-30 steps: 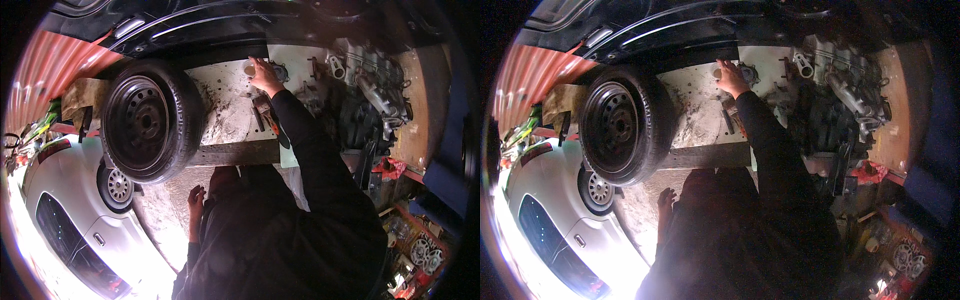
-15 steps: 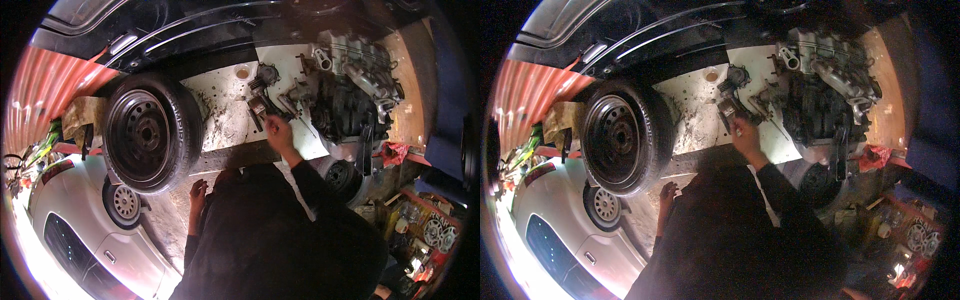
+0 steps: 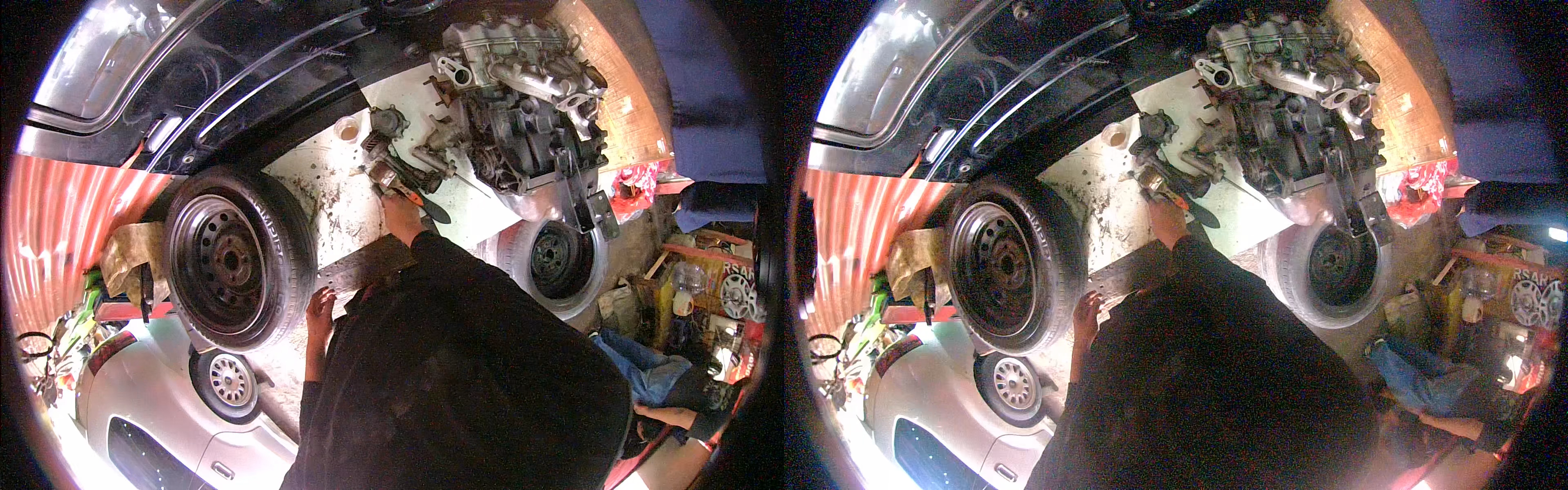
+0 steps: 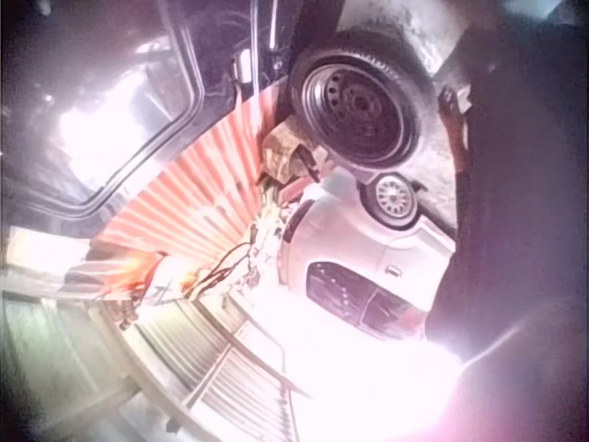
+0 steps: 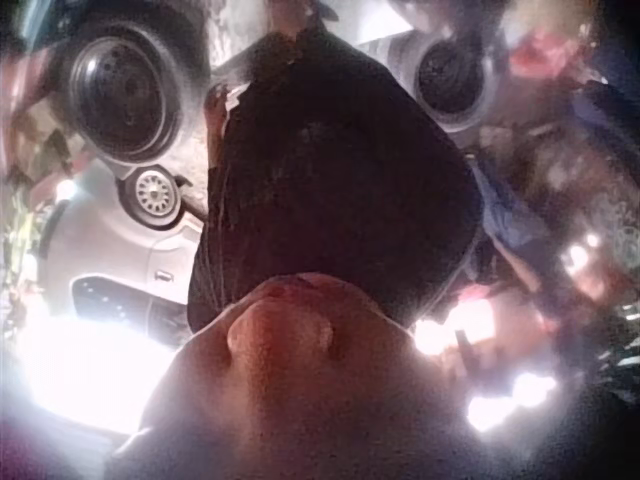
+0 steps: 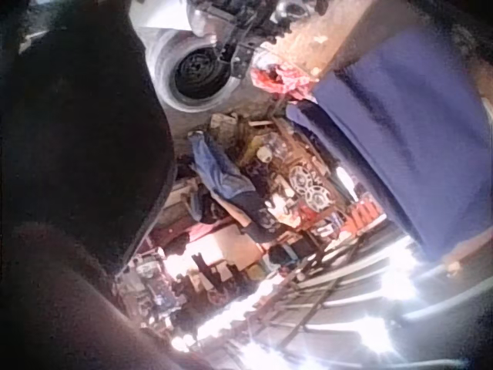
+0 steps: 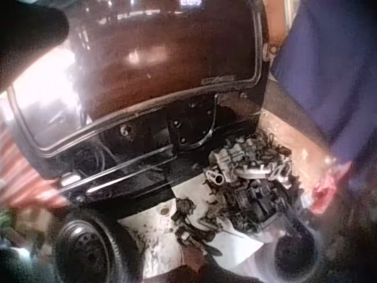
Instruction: The person uses a brush to scrub the inner rim and outer edge of a car wheel mounted on a wooden stand. They repeatedly dip the brush into a small container of liquid and continue scrubbing different sections of the wheel surface.
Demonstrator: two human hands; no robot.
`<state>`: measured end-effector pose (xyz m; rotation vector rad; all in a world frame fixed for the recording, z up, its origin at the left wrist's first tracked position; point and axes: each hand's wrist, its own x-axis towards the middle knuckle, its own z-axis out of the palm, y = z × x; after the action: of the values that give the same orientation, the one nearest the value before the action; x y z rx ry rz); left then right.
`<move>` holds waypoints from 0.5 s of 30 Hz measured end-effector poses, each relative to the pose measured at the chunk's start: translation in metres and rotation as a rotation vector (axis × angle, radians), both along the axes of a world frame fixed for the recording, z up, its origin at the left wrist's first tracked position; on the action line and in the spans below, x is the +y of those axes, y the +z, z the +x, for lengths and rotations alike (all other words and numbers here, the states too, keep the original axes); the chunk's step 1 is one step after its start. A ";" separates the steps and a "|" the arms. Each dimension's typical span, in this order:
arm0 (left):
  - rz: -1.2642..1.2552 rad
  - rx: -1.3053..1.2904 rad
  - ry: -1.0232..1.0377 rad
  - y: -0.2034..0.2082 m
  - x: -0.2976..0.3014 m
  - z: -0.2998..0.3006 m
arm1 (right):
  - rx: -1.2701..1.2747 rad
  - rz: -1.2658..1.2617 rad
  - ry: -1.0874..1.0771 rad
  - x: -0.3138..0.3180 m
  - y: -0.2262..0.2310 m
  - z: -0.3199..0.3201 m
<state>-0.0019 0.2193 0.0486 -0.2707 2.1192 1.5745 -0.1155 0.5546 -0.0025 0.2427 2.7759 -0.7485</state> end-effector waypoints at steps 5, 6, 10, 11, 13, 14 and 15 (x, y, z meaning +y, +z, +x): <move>-0.013 -0.025 0.037 -0.004 -0.008 0.017 | -0.099 -0.546 -0.340 -0.011 -0.029 -0.010; -0.001 -0.021 0.056 -0.004 -0.008 0.022 | -0.247 -0.727 -0.395 -0.016 -0.016 -0.012; -0.009 -0.080 0.082 0.000 -0.008 0.032 | -0.319 -1.125 -0.302 -0.014 -0.003 0.018; 0.005 -0.078 0.087 -0.001 -0.008 0.035 | -0.286 -1.014 -0.266 -0.012 0.004 0.026; 0.032 -0.073 0.091 -0.003 -0.009 0.040 | -0.215 -0.796 -0.197 -0.005 0.020 0.043; 0.035 -0.082 0.096 -0.003 -0.007 0.040 | -0.206 -0.758 -0.191 0.002 0.032 0.050; 0.037 -0.090 0.102 -0.002 -0.005 0.041 | -0.195 -0.722 -0.184 0.011 0.045 0.056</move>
<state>0.0387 0.2143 0.0463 -0.4345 2.0340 1.6254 -0.0595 0.5653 0.0423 0.3952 2.1461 -1.6022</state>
